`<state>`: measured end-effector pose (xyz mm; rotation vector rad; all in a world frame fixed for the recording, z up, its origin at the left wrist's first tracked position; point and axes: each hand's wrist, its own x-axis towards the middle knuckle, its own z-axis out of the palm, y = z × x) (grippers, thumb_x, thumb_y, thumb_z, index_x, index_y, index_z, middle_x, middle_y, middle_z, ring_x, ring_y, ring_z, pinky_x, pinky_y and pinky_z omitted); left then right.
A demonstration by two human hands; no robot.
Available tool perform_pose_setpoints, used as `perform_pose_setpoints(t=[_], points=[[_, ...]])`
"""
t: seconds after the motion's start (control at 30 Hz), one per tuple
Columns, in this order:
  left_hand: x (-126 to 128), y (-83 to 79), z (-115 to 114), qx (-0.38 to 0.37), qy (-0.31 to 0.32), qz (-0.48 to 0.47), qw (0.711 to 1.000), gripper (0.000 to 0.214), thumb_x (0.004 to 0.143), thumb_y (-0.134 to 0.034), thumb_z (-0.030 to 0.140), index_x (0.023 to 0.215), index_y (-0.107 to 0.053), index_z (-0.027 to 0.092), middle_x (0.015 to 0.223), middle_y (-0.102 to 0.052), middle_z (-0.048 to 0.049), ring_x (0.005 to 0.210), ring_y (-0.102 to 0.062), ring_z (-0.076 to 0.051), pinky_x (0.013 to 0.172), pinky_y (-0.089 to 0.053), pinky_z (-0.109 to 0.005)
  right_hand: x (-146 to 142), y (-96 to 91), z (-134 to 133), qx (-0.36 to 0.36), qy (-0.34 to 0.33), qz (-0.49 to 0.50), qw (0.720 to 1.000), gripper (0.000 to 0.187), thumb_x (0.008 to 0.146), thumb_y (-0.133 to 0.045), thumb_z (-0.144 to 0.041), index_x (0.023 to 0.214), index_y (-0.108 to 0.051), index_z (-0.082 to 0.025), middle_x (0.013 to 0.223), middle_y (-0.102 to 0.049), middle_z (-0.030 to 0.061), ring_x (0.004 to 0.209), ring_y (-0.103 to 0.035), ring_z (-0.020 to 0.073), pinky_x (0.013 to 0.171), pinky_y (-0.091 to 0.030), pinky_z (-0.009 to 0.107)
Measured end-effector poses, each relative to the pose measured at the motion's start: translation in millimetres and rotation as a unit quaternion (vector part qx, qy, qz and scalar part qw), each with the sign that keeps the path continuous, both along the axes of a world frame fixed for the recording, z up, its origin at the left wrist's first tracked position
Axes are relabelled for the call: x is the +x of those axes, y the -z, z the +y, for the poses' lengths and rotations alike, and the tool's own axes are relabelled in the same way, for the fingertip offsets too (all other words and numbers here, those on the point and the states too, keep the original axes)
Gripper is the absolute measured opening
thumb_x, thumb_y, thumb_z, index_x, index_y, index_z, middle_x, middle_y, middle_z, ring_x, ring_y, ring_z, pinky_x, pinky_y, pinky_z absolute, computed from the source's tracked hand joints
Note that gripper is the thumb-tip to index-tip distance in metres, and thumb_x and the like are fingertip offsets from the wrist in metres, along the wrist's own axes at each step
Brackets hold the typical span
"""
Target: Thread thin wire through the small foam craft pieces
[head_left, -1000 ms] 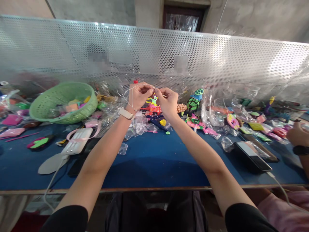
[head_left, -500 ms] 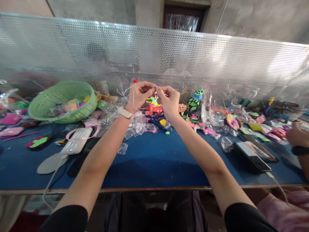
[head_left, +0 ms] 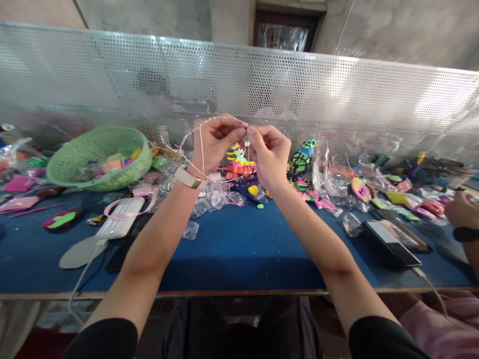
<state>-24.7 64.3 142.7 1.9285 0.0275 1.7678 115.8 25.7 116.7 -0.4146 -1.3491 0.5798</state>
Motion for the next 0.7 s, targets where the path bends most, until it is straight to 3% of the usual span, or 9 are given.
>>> perform_pose_setpoints(t=[0.17, 0.33, 0.47, 0.7], points=[[-1, 0.7, 2, 0.029, 0.007, 0.010, 1.000, 0.027, 0.089, -0.097, 0.051, 0.094, -0.086, 0.027, 0.087, -0.079, -0.0004, 0.066, -0.071, -0.010, 0.062, -0.061, -0.026, 1, 0.5, -1, 0.009, -0.002, 0.002, 1.000, 0.050, 0.097, -0.076, -0.074, 0.092, -0.070, -0.025, 0.073, -0.060, -0.0045, 0.058, -0.052, 0.0082, 0.054, -0.048, 0.026], [1, 2.6, 7, 0.020, 0.013, 0.003, 1.000, 0.031, 0.089, -0.097, 0.052, 0.093, -0.082, 0.025, 0.086, -0.073, 0.0003, 0.072, -0.073, -0.013, 0.067, -0.062, -0.030, 0, 1.1, -2, 0.019, 0.002, -0.001, 1.000, 0.048, 0.100, -0.074, -0.073, 0.093, -0.069, -0.025, 0.073, -0.058, -0.0050, 0.058, -0.052, 0.0084, 0.056, -0.049, 0.026], [1, 3.6, 12, 0.035, 0.016, -0.031, 0.999, 0.033, 0.088, -0.096, 0.054, 0.092, -0.079, 0.026, 0.087, -0.070, 0.0001, 0.066, -0.069, -0.013, 0.062, -0.058, -0.030, -2, 2.2, -4, 0.008, 0.011, 0.002, 1.000, 0.046, 0.102, -0.073, -0.071, 0.095, -0.069, -0.025, 0.073, -0.057, -0.0051, 0.060, -0.053, 0.0090, 0.057, -0.048, 0.027], [-12, 9.3, 6, 0.012, -0.091, 0.006, 0.996, 0.046, 0.098, -0.081, 0.060, 0.069, -0.069, 0.027, 0.073, -0.063, -0.0034, 0.065, -0.067, -0.019, 0.056, -0.057, -0.034, -1, 1.4, -5, -0.013, 0.046, -0.033, 0.998, 0.047, 0.103, -0.067, -0.074, 0.101, -0.070, -0.028, 0.080, -0.056, -0.0016, 0.072, -0.059, 0.0137, 0.063, -0.051, 0.030]])
